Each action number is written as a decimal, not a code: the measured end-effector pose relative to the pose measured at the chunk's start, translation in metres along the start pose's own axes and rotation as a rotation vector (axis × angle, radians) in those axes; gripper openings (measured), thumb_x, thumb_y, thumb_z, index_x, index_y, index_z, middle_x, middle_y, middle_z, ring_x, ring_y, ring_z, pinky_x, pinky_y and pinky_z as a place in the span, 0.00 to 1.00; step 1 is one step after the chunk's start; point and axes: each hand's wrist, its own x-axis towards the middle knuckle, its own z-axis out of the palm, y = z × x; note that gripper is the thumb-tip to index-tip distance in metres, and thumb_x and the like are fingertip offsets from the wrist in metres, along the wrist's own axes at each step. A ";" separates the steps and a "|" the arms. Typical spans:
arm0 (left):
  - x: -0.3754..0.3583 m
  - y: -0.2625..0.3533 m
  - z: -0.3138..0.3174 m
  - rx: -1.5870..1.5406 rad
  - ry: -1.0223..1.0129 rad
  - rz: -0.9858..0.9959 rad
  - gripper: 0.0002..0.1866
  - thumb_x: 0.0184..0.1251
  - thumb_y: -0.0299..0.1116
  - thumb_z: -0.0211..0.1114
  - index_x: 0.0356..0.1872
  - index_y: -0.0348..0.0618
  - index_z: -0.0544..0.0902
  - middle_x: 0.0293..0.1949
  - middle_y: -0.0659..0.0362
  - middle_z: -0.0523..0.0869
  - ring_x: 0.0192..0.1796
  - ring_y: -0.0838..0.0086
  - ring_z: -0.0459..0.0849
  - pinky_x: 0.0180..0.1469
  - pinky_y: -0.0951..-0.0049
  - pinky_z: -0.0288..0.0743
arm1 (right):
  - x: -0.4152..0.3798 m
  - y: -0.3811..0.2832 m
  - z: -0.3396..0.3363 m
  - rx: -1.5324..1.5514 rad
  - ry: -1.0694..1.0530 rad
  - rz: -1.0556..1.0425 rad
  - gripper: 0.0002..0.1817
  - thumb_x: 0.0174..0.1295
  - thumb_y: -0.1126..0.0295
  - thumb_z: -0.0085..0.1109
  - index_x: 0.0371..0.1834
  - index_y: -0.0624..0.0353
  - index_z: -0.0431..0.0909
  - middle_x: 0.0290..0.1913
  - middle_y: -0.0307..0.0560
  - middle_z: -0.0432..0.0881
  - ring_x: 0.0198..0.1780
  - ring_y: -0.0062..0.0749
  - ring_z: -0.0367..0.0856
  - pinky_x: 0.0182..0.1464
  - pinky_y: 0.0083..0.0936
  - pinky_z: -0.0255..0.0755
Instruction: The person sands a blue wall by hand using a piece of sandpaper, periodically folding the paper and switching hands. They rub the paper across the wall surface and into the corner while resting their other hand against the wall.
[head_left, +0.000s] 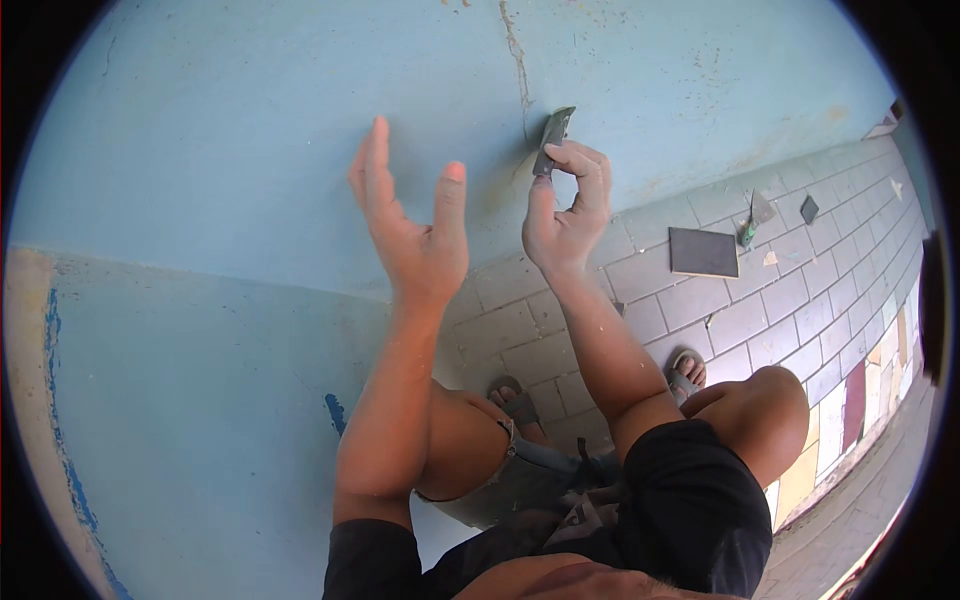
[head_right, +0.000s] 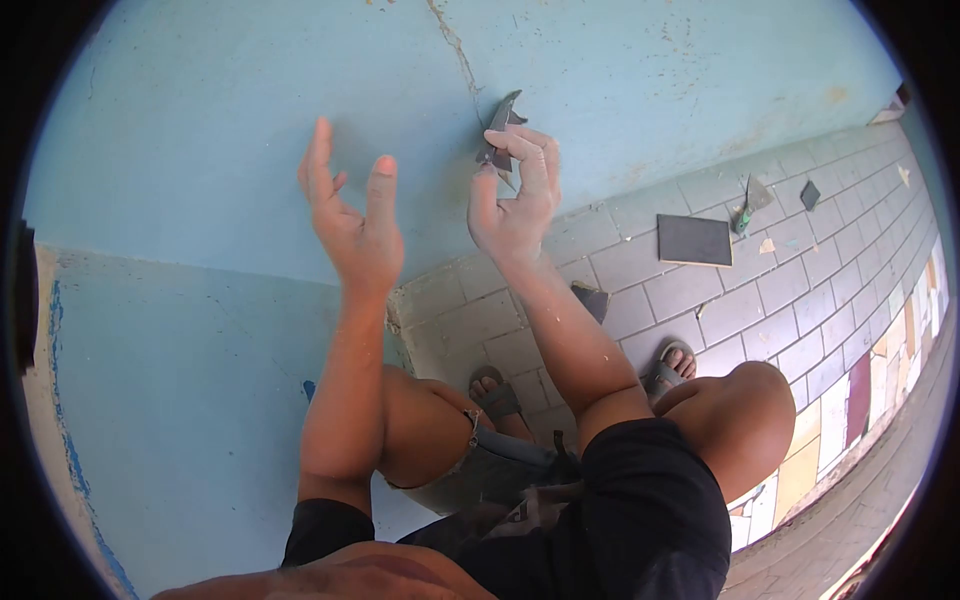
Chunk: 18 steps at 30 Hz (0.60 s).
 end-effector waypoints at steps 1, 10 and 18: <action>0.003 0.002 0.007 -0.060 0.021 0.075 0.39 0.73 0.40 0.69 0.76 0.29 0.63 0.69 0.41 0.70 0.71 0.51 0.68 0.73 0.54 0.61 | 0.015 -0.013 -0.004 0.035 -0.014 -0.131 0.18 0.51 0.85 0.54 0.46 0.62 0.82 0.48 0.52 0.81 0.45 0.38 0.80 0.48 0.27 0.78; 0.022 0.012 0.039 -0.838 0.025 -0.052 0.22 0.75 0.32 0.67 0.63 0.29 0.77 0.54 0.53 0.84 0.56 0.72 0.80 0.63 0.68 0.71 | 0.136 -0.077 -0.019 0.335 -0.770 -0.123 0.22 0.50 0.81 0.48 0.49 0.64 0.82 0.42 0.49 0.86 0.43 0.30 0.81 0.52 0.27 0.76; 0.021 0.010 0.013 -0.354 0.297 0.141 0.09 0.71 0.26 0.67 0.47 0.32 0.81 0.41 0.58 0.83 0.44 0.76 0.79 0.46 0.74 0.75 | 0.239 -0.105 -0.015 -0.185 -0.640 -0.687 0.18 0.69 0.67 0.62 0.61 0.59 0.82 0.50 0.46 0.90 0.52 0.29 0.84 0.61 0.26 0.71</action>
